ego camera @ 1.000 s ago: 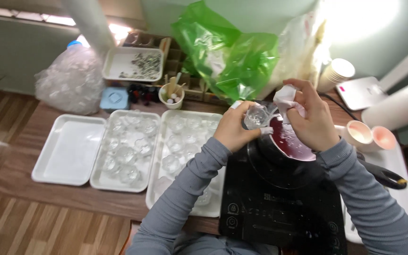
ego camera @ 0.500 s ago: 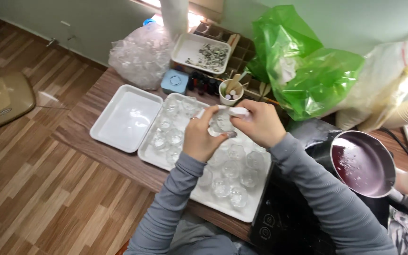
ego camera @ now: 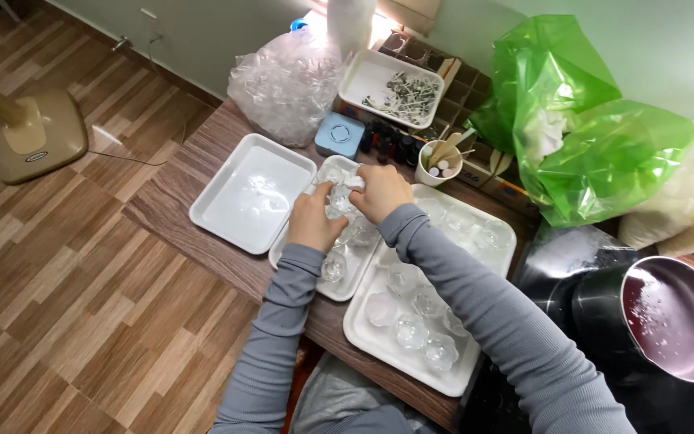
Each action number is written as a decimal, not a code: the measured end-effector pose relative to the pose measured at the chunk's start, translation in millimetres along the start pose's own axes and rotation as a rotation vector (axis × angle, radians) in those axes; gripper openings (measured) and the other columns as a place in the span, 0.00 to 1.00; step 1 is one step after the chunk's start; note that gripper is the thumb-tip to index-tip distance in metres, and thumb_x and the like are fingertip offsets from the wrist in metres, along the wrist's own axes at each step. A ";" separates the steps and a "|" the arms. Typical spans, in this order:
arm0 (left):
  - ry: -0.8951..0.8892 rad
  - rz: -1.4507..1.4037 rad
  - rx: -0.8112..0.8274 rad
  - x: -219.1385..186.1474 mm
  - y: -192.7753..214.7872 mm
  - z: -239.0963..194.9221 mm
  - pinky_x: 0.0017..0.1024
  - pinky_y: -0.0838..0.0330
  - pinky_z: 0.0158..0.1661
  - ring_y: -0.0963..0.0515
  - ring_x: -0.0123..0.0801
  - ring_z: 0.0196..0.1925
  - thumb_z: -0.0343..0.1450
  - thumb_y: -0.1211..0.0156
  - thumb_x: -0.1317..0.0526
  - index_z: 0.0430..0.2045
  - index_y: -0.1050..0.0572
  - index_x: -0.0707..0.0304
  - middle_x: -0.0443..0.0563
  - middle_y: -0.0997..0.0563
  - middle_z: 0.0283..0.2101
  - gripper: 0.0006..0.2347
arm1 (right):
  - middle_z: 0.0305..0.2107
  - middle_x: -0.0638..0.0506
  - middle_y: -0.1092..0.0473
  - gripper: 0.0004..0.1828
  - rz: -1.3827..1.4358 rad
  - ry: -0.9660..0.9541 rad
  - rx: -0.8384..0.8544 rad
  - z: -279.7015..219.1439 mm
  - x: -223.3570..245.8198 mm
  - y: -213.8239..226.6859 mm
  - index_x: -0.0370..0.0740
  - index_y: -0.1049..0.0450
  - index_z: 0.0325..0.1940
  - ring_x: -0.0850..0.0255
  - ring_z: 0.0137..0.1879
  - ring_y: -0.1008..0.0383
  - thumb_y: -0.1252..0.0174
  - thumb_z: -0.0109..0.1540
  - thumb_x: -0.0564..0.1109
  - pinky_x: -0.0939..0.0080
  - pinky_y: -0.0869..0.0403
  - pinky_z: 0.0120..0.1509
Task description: The person picks up clear glass flower-shaped pieces one at a time, dips each into a pot of hot purple liquid on an induction cooker, wipes it with a white cloth and tissue, and places it onto white trays. Near the end the person tears paper towel sheets and continues wiping pieces on the trays.
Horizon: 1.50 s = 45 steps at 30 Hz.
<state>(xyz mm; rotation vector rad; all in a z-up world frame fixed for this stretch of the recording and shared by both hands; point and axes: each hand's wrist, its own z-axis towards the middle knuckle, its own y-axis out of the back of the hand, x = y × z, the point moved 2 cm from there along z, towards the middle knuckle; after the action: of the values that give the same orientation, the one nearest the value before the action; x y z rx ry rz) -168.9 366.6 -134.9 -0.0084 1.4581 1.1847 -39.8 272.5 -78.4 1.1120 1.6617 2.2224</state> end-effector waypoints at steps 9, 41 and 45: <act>0.073 0.327 0.126 -28.4 9.2 2.9 0.44 0.31 0.53 0.24 0.52 0.52 0.56 0.24 0.57 0.49 0.22 0.61 0.62 0.18 0.37 0.27 | 0.36 0.39 0.23 0.16 -0.088 -0.078 0.112 6.0 -12.6 -24.1 0.43 0.21 0.43 0.41 0.43 0.22 0.36 0.54 0.52 0.43 0.23 0.49; -0.075 0.139 -0.005 -35.8 6.4 -53.0 0.49 0.36 0.56 0.32 0.56 0.58 0.55 0.25 0.60 0.46 0.21 0.64 0.61 0.25 0.56 0.25 | 0.33 0.38 0.23 0.21 -0.065 -0.195 0.134 -47.4 -37.2 -8.7 0.43 0.17 0.43 0.42 0.42 0.21 0.34 0.51 0.55 0.46 0.23 0.51; -0.259 0.040 -0.057 -49.0 11.1 -55.8 0.49 0.37 0.55 0.31 0.58 0.57 0.50 0.22 0.60 0.51 0.26 0.66 0.66 0.25 0.56 0.33 | 0.26 0.35 0.26 0.16 0.017 0.006 0.039 -56.3 -39.6 23.0 0.37 0.19 0.32 0.38 0.36 0.24 0.35 0.52 0.53 0.45 0.24 0.45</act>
<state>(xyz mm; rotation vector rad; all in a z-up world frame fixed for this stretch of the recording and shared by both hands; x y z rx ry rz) -201.8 306.9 -103.4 0.1307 1.2015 1.2114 -40.4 200.1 -82.9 1.1341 1.7117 2.2150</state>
